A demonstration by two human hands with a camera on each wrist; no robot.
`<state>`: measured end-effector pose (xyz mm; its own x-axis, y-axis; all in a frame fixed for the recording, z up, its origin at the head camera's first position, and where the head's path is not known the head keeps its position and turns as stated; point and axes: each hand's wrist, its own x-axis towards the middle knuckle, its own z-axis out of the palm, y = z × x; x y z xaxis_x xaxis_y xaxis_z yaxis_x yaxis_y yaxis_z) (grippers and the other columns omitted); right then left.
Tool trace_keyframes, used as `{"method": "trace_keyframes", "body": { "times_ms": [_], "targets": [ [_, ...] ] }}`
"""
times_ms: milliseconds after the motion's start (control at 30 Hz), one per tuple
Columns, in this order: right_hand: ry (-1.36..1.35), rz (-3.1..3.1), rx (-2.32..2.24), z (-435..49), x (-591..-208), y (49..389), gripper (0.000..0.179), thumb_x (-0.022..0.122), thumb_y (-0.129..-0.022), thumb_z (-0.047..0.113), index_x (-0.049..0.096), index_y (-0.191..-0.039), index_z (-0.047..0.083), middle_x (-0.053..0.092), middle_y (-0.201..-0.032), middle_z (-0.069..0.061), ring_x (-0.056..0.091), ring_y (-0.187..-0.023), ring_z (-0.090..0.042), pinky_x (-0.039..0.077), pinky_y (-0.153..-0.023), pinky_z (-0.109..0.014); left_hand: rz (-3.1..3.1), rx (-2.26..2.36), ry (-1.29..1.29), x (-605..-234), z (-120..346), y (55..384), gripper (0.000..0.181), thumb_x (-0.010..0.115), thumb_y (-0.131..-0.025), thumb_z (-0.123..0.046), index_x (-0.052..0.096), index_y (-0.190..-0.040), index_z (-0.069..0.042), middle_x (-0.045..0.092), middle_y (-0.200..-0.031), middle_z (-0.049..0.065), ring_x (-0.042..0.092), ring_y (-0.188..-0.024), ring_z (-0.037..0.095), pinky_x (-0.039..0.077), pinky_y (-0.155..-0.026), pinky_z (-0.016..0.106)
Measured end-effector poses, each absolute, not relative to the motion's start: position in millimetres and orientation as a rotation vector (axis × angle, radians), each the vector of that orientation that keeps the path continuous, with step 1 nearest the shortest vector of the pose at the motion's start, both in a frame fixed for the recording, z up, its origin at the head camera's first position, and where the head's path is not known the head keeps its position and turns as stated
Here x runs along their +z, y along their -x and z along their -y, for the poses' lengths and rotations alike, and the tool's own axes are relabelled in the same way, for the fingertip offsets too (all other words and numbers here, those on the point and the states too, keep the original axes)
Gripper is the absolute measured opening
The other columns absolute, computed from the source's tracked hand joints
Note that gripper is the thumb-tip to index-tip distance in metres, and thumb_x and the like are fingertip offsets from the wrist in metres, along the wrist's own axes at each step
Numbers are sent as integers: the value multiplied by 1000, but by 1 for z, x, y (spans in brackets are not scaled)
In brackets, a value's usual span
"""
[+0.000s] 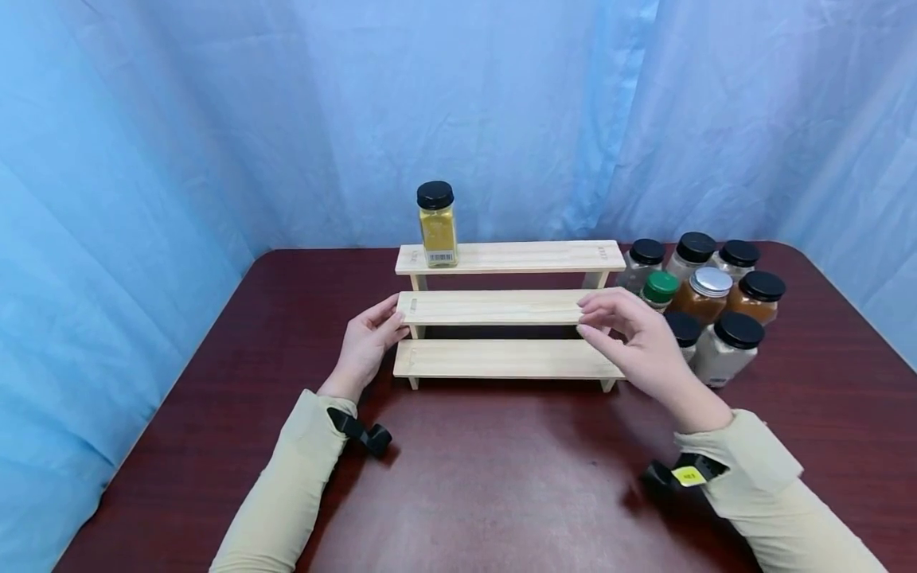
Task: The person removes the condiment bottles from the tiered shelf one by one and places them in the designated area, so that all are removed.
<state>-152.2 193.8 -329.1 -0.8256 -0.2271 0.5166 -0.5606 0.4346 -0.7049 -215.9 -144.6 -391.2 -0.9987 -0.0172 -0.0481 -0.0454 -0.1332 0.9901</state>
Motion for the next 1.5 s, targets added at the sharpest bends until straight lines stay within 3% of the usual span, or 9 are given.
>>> {"method": "trace_keyframes", "body": {
  "times_ms": [200,433,567,800,1033,1267,1500],
  "targets": [
    [-789,2321,1455,-168,-328,172,16,63,-86,-7,60,-101,-9,57,-107,-20,58,-93,-3,52,-84,-14,-2055,2350,79,-391,143,217,45,50,-96,0,43,-141,0,51,-99,1,61,-82,0,55,-73,14],
    [-719,2473,1474,-138,-309,196,30,65,-90,10,56,-116,1,60,-112,-15,62,-102,-24,50,-94,-38,-2036,2340,79,-390,145,216,46,50,-97,-1,41,-142,-1,51,-102,3,61,-84,0,54,-76,14],
    [-712,2471,1568,-123,-297,211,45,67,-89,13,49,-129,5,53,-124,-17,55,-112,-30,46,-100,-42,-2035,2344,70,-390,145,215,46,50,-96,-1,41,-142,-1,50,-103,3,61,-85,0,54,-76,14],
    [-727,2490,1481,-100,-284,228,61,70,-87,20,42,-141,17,47,-129,-11,50,-118,-26,44,-102,-41,-2054,2336,76,-389,145,214,47,50,-96,-1,41,-142,0,51,-104,4,60,-85,0,54,-75,14],
    [-684,2547,1403,-81,-276,243,74,72,-85,27,32,-147,27,37,-136,-12,44,-123,-26,42,-103,-45,-2041,2350,61,-390,144,215,46,50,-96,0,41,-142,0,52,-101,1,61,-85,0,54,-75,15],
    [-642,2600,1351,-66,-275,255,79,74,-83,31,29,-148,32,31,-142,-12,39,-126,-24,43,-98,-43,-2042,2358,45,-392,145,215,47,50,-96,0,39,-142,2,52,-99,0,61,-85,0,55,-75,15],
    [-627,2638,1275,-54,-274,263,78,72,-84,34,28,-148,36,26,-148,-11,32,-134,-24,39,-106,-46,-2049,2348,36,-392,145,216,47,49,-96,0,39,-142,2,51,-99,-1,61,-84,-1,54,-75,14]
  ]
}}
